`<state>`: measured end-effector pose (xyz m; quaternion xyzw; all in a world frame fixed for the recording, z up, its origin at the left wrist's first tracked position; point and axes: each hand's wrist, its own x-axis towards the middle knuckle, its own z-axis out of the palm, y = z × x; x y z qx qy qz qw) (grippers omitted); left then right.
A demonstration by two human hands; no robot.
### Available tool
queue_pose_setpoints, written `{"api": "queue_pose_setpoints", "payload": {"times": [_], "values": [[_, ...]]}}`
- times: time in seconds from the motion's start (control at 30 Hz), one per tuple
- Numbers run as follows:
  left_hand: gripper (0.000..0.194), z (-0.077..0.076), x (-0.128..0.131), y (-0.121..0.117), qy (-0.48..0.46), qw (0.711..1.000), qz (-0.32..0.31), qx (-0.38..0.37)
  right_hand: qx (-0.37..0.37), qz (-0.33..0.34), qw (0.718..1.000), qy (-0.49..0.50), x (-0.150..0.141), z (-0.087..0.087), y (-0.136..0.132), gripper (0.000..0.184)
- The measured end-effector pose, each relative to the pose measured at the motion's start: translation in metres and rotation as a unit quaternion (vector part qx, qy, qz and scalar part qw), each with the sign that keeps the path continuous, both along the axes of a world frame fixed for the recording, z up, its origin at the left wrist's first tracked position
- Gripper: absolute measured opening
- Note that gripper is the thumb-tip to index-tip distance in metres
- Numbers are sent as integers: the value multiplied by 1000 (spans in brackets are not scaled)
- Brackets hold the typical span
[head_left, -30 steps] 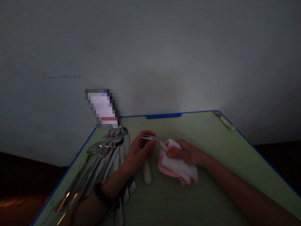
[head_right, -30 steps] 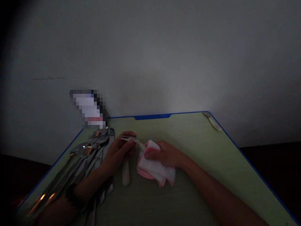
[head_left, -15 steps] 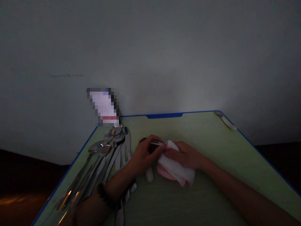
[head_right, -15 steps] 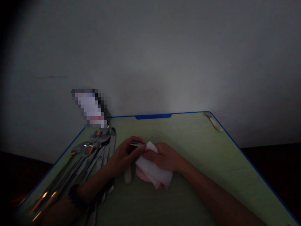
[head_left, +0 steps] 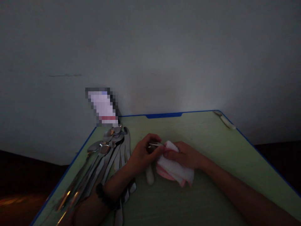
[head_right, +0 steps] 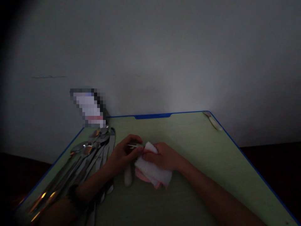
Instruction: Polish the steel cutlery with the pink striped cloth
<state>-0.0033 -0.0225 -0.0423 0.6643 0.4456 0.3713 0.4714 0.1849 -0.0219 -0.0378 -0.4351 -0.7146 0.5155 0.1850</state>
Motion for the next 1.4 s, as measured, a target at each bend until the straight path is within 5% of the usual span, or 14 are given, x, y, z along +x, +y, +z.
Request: {"api": "queue_pose_setpoints", "payload": {"times": [0.7,1.17,1.4], "values": [[32,1,5,-1,-79,976,183,85,-19,22,999,14,1,-1,0,31],[44,4,1,0,-138,987,85,-2,22,10,1000,2,-5,2,-7,29],[50,6,0,-1,-148,985,90,-5,72,-2,997,-11,-10,2,-7,29]]}}
